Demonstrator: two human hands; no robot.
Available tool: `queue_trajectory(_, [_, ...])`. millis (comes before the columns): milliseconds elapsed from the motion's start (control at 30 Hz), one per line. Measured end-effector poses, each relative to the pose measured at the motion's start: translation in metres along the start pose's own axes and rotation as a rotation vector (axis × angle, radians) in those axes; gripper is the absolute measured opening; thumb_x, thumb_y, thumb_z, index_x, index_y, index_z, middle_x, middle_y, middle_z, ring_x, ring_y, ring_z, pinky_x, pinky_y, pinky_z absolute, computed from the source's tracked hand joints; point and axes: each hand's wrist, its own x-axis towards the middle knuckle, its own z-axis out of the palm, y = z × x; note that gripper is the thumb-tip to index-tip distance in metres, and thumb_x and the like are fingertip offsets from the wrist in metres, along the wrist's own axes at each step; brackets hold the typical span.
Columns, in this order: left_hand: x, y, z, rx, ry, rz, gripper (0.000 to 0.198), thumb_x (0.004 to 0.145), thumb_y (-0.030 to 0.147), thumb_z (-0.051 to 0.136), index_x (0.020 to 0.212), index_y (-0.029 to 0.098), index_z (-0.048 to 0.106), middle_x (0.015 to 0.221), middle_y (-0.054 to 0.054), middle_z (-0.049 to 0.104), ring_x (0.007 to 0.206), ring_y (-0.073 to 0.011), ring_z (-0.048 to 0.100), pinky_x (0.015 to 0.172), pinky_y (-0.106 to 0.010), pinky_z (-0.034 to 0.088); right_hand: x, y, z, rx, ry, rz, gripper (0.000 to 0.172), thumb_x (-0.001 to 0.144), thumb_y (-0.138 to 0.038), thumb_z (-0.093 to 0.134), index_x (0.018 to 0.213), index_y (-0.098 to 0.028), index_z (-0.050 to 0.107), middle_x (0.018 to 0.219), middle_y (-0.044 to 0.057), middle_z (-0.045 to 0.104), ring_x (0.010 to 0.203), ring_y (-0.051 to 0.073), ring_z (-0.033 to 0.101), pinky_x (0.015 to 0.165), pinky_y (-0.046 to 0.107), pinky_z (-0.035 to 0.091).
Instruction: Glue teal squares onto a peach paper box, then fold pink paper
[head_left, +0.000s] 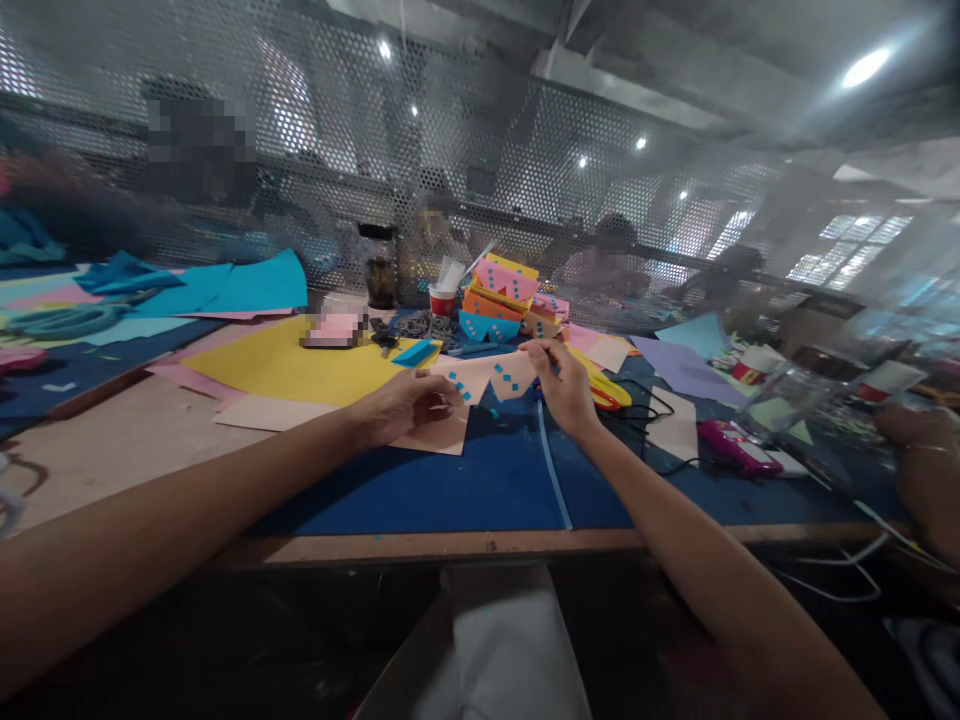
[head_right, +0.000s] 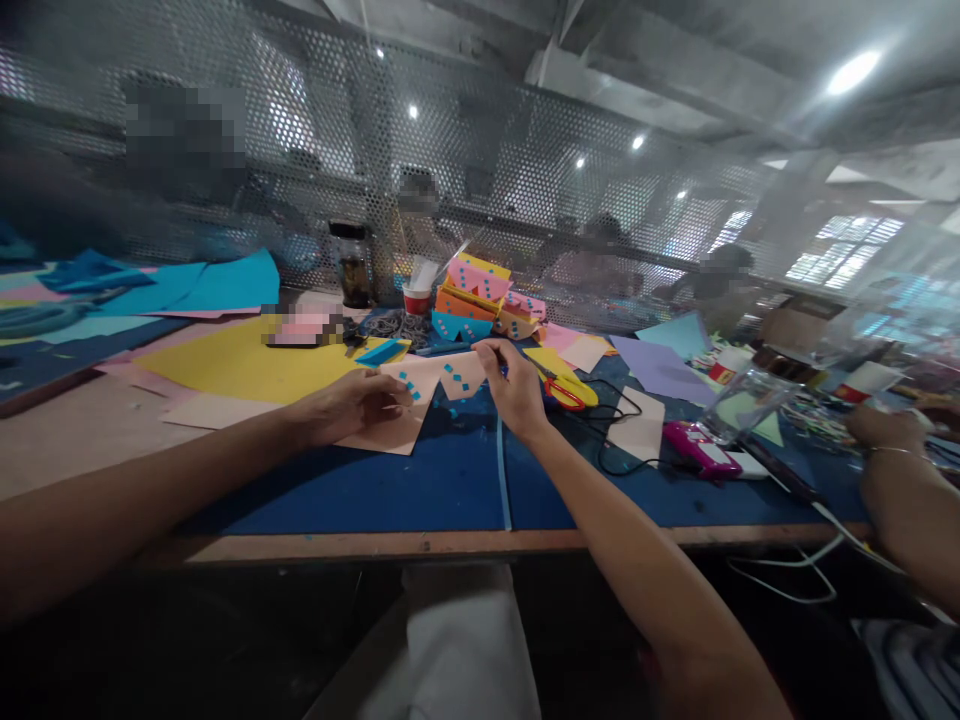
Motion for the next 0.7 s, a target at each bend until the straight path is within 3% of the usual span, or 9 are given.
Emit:
queue_trajectory(367, [-0.0018, -0.0010, 0.0032, -0.087, 0.014, -0.094, 0.016, 0.064, 0.019, 0.088, 0.068, 0.015, 0.073, 0.078, -0.007, 0.071, 0.074, -0.0129, 0.063, 0.064, -0.021, 0.052, 0.0011, 0.0016, -0.0008, 0.015, 0.025, 0.003, 0.043, 0.103, -0.058, 0.047, 0.106, -0.023, 0.073, 0.104, 0.006, 0.076, 0.093, 0.022, 0.068, 0.083, 0.032, 0.051])
queue_trajectory(700, [-0.0025, 0.0003, 0.0041, -0.083, -0.015, -0.086, 0.016, 0.067, 0.018, 0.087, 0.068, 0.012, 0.072, 0.070, -0.005, 0.066, 0.060, -0.0083, 0.051, 0.054, -0.021, 0.043, 0.0011, 0.0001, -0.0012, 0.013, 0.025, 0.006, 0.043, 0.103, -0.057, 0.048, 0.106, -0.023, 0.073, 0.104, 0.006, 0.076, 0.093, 0.022, 0.068, 0.082, 0.032, 0.051])
